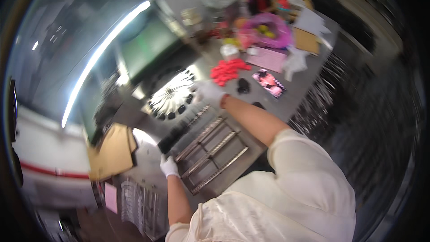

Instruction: The person assembles small black components onto metal racks by hand, repeatedly picking up parts and placing them into slots. The person also handles clear plastic hangers and adjusts items on the stainless steel workbench.

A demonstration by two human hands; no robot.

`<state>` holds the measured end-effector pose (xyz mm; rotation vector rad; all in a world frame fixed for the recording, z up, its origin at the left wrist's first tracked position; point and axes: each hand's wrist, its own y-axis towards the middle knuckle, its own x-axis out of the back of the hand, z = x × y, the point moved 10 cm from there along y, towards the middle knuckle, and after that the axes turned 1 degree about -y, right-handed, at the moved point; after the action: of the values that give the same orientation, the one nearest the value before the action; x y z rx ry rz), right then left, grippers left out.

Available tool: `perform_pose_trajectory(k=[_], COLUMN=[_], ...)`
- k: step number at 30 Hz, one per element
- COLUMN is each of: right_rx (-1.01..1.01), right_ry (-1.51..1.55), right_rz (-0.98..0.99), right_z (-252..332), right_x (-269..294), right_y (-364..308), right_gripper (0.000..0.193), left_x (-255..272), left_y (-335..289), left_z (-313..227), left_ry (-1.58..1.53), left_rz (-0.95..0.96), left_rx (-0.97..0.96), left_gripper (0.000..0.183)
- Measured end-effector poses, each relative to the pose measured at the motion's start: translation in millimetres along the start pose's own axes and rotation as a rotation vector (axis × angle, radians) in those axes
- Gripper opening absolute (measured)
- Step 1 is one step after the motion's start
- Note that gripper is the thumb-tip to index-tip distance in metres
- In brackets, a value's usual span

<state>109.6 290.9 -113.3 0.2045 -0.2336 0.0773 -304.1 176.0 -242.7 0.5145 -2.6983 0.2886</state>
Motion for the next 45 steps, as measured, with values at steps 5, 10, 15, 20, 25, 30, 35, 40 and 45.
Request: perform_pose_trajectory(k=[5, 10, 15, 20, 25, 30, 35, 40, 45], right_rx=[0.271, 0.164, 0.493, 0.304, 0.135, 0.19, 0.256, 0.302, 0.115], right_ry=[-0.611, -1.162, -0.893, -0.306, -0.485, -0.758, -0.982, -0.884, -0.997], right_rz=[-0.161, 0.29, 0.258, 0.127, 0.187, 0.091, 0.136, 0.261, 0.206], right_z=[51, 48, 108, 128, 128, 129, 113, 108, 64], right_x=[-6, -131, -265, -379, -471, -526, -587, -650, -696], right_y=[5, -16, -36, -19, 43, 146, 259, 332, 365], right_gripper=[0.047, 0.056, 0.051, 0.035, 0.037, 0.04, 0.046, 0.066, 0.099], left_x=[1, -4, 2, 107, 272, 354, 350, 334, 337], left_y=[-12, -21, -39, -85, -148, -173, -155, -145, -132], left_z=[-18, -35, -52, -70, -42, 26, 98, 118, 126], left_ry=[0.194, 0.418, 0.21, 0.156, 0.407, 0.67, 0.854, 0.766, 0.563], left_rz=[-0.099, -0.033, 0.207, 0.134, -0.071, -0.084, 0.098, 0.129, 0.131], left_rx=[-0.047, -0.064, -0.143, -0.443, -0.692, -0.597, -0.229, -0.135, -0.054], left_gripper=[0.037, 0.048, 0.063, 0.051, 0.038, 0.048, 0.043, 0.036, 0.035])
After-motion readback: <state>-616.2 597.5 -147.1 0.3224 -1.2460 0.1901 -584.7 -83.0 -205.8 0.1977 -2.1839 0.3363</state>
